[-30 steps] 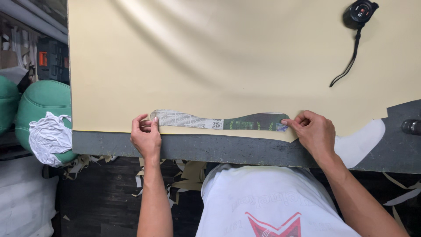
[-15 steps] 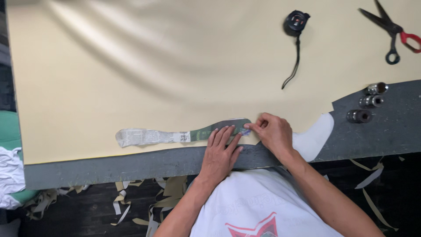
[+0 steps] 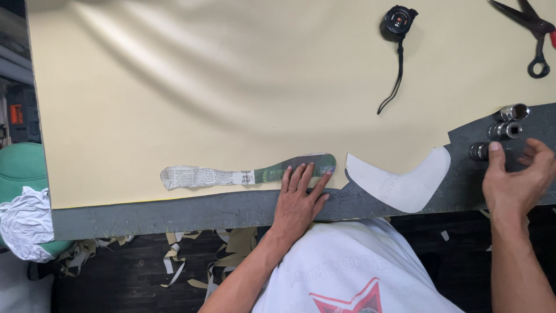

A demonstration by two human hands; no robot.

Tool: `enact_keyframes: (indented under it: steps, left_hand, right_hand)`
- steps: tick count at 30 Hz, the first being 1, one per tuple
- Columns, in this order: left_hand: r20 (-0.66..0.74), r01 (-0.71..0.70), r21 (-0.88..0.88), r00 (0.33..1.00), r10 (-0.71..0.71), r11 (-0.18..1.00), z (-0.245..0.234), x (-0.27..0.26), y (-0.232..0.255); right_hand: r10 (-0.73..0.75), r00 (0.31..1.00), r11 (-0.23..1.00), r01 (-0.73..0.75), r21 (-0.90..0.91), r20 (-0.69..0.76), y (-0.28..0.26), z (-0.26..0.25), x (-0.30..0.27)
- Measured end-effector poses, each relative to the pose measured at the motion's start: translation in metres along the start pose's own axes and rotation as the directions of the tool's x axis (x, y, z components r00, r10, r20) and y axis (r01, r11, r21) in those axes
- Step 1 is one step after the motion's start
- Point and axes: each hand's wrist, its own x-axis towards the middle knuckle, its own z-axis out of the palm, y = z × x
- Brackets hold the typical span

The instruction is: The person places a pattern piece on a large sheet of beige fabric and secures it with metal weights. They then use scissors to cut the fabric along the pattern's edge. After cutting, they remove the weights and the pattern piece.

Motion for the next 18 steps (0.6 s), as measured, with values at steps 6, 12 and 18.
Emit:
enact_keyframes:
  steps: [6, 12, 18]
  left_hand:
    - [0.001, -0.003, 0.035, 1.0, 0.003, 0.999, 0.006, 0.0, 0.002]
    - [-0.041, -0.013, 0.01, 0.999, 0.014, 1.0, 0.005, 0.0, 0.001]
    - [-0.059, -0.009, 0.007, 0.998, 0.009, 1.0, 0.003, -0.001, 0.003]
  right_hand:
    - [0.351, 0.898, 0.916, -0.389, 0.103, 0.267, -0.022, 0.012, -0.003]
    - [0.441, 0.851, 0.769, -0.522, 0.37, 0.285, -0.052, 0.009, -0.029]
    - [0.244, 0.895, 0.932, -0.322, 0.164, 0.373, -0.1, 0.013, -0.067]
